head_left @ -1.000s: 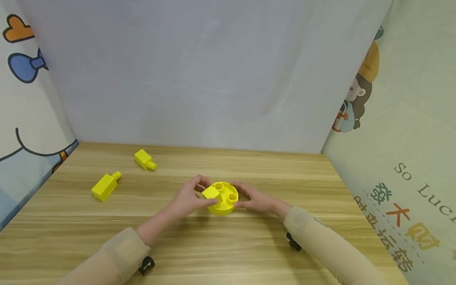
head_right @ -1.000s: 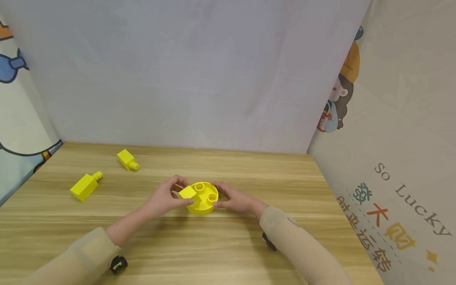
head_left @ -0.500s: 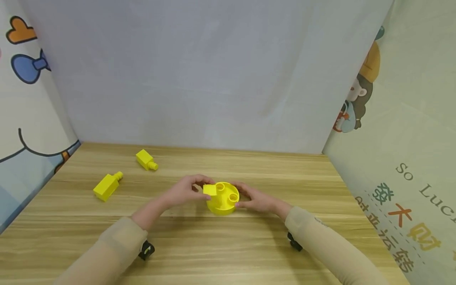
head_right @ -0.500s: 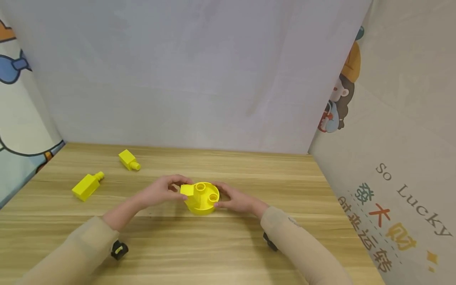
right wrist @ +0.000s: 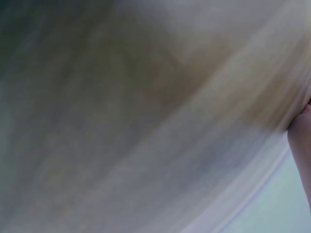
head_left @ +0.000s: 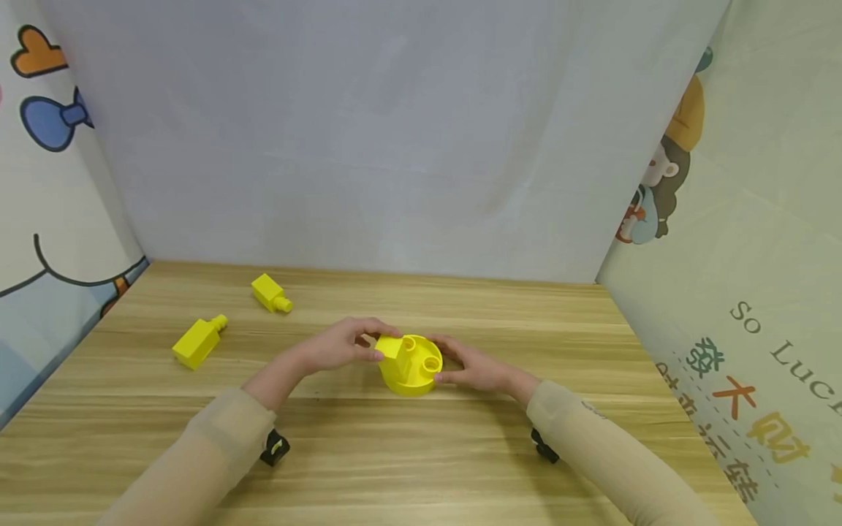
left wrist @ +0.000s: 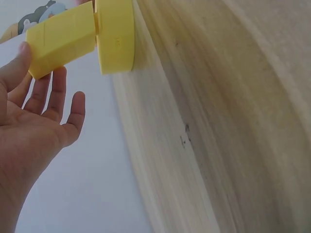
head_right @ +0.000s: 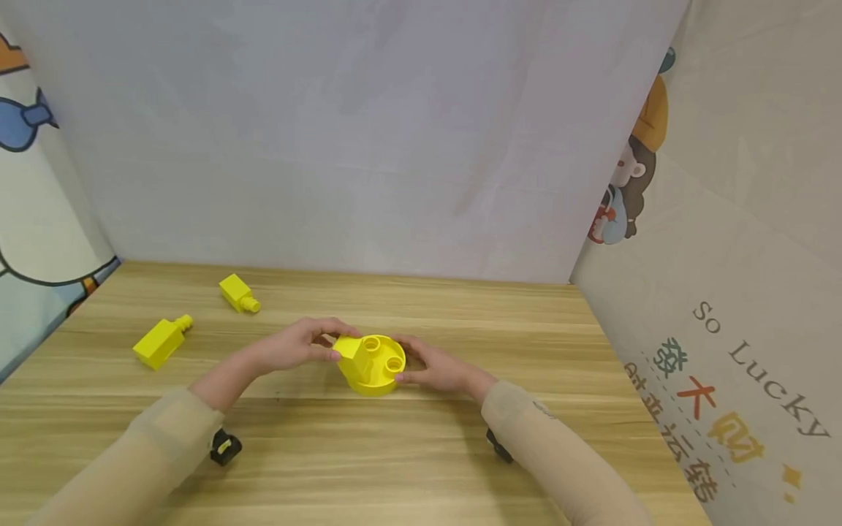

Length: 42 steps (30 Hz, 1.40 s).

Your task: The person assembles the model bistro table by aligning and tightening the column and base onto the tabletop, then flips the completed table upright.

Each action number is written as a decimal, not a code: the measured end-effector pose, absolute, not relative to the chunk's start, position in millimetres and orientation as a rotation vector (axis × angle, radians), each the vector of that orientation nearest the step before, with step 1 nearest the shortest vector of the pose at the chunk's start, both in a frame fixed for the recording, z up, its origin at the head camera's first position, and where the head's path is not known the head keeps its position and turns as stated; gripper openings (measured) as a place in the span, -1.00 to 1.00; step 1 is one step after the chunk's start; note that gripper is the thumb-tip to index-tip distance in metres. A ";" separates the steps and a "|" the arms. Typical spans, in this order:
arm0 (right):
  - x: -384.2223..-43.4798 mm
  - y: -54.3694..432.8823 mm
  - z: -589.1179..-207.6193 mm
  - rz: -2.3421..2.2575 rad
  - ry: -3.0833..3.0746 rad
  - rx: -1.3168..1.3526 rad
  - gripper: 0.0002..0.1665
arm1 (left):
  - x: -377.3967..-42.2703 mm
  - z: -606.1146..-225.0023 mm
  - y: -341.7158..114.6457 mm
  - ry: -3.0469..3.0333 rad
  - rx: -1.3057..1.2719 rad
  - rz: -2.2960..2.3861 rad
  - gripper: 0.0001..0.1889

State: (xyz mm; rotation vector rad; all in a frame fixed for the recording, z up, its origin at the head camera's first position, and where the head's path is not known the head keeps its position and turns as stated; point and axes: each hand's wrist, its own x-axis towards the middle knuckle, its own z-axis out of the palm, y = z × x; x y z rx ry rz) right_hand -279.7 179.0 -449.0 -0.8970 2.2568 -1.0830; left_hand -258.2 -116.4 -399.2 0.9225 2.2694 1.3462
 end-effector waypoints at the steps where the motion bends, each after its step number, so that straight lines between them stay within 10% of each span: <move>1: -279.6 179.4 -449.1 -1.076 2.259 -0.904 -0.14 | -256.9 -399.7 -115.5 2.288 0.902 1.351 -0.49; 9: -278.6 180.4 -448.6 -1.067 2.260 -0.908 -0.13 | -232.9 -410.6 -90.4 2.504 0.465 1.510 -0.20; 21: -276.0 180.1 -443.9 -1.044 2.269 -0.896 -0.15 | -221.5 -408.9 -72.9 2.602 0.128 1.615 -0.38; 42: -274.4 178.5 -444.0 -1.041 2.286 -0.902 -0.15 | -246.4 -405.1 -90.5 2.434 0.550 1.504 -0.46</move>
